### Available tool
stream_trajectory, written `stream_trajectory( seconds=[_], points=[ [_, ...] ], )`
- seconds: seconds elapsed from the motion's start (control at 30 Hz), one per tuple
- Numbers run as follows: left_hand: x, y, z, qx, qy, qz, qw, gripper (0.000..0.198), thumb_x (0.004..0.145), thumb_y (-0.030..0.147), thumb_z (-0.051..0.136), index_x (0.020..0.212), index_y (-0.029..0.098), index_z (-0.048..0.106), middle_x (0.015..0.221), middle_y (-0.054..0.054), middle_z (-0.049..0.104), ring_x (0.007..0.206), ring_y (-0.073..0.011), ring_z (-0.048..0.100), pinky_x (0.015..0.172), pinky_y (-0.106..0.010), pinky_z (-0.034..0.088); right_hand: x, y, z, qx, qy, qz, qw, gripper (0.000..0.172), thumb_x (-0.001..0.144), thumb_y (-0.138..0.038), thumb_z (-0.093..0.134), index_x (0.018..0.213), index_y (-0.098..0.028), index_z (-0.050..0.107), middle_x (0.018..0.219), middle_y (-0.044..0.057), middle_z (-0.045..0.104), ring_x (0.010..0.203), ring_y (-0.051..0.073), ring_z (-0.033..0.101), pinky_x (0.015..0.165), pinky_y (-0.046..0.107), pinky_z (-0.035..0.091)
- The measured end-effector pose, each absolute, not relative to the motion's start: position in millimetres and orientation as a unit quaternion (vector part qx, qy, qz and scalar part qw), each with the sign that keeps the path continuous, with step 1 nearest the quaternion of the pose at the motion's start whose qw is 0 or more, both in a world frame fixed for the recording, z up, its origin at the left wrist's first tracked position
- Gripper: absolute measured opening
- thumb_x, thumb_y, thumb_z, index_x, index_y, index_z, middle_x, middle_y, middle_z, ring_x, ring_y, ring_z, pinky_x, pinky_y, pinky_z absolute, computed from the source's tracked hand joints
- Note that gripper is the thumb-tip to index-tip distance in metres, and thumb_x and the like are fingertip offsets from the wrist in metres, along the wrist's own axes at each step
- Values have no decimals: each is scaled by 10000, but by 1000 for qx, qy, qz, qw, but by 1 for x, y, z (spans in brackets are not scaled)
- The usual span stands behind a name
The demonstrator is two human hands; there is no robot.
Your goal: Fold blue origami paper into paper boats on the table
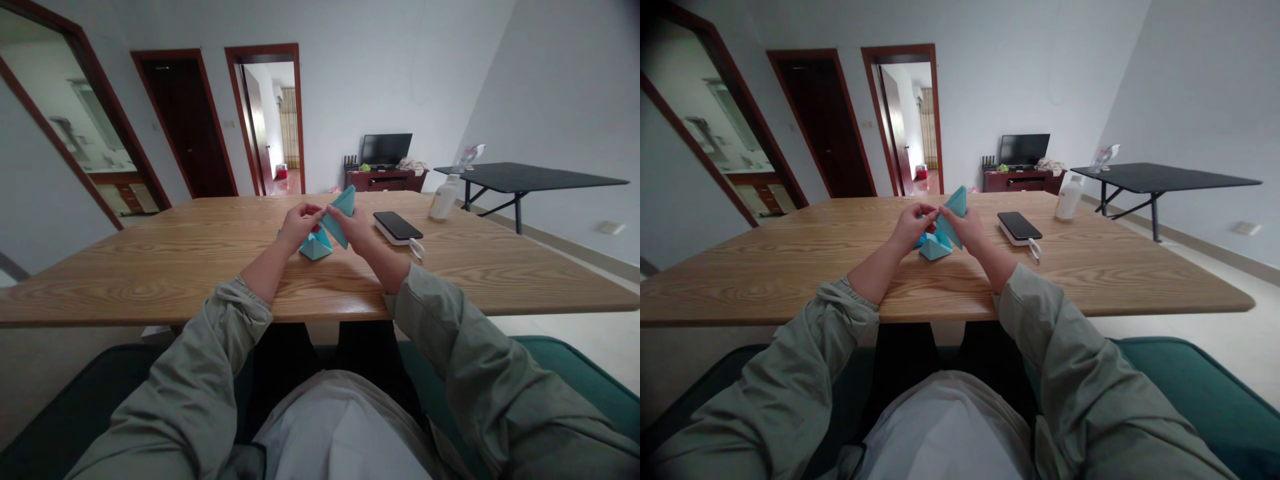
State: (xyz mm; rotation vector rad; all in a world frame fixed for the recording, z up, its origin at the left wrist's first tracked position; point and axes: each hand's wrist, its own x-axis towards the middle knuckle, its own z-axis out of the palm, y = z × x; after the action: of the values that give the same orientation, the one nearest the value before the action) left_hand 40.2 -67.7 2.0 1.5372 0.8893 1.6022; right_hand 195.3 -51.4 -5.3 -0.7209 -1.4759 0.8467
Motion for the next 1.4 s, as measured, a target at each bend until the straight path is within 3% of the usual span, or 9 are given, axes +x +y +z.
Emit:
stream_trajectory(
  seconds=[0.27,0.43,0.67,0.97,1.23,1.4],
  points=[
    [38,-69,-1,626,290,545,477,503,594,481,859,897,145,640,769,-18,683,630,-112,642,613,-247,540,195,-56,-2,-286,-632,402,598,486,663,-569,763,918,-175,638,824,32,680,753,189,642,711,331,536],
    [41,-72,-2,654,317,538,428,415,644,486,817,839,150,673,741,4,662,625,-101,606,562,-213,518,193,-62,0,-275,-645,421,576,536,655,-477,768,1083,-195,611,992,53,696,895,208,653,833,357,532],
    [37,-67,1,624,327,599,381,266,704,363,776,773,153,629,651,28,591,591,-93,536,547,-197,440,195,-60,-2,-261,-654,440,557,401,702,-428,684,1027,-205,616,1021,42,694,945,221,640,826,356,525],
    [32,-65,6,565,305,669,375,259,774,388,724,850,201,562,715,33,584,630,-101,554,596,-201,463,197,-57,0,-248,-679,422,548,452,692,-408,668,1094,-244,547,1116,23,665,1047,227,611,884,389,510],
    [26,-59,9,520,296,711,369,441,700,542,762,893,213,540,768,19,625,703,-130,621,670,-244,516,196,-43,-6,-268,-679,397,556,354,690,-451,730,897,-199,594,850,8,690,790,179,637,763,342,526],
    [29,-62,7,544,273,679,410,521,626,470,832,1008,193,612,915,-31,700,817,-176,669,773,-309,542,199,-42,-7,-263,-648,425,574,432,677,-535,754,907,-220,567,817,-4,691,724,157,635,685,323,546]
  ],
)
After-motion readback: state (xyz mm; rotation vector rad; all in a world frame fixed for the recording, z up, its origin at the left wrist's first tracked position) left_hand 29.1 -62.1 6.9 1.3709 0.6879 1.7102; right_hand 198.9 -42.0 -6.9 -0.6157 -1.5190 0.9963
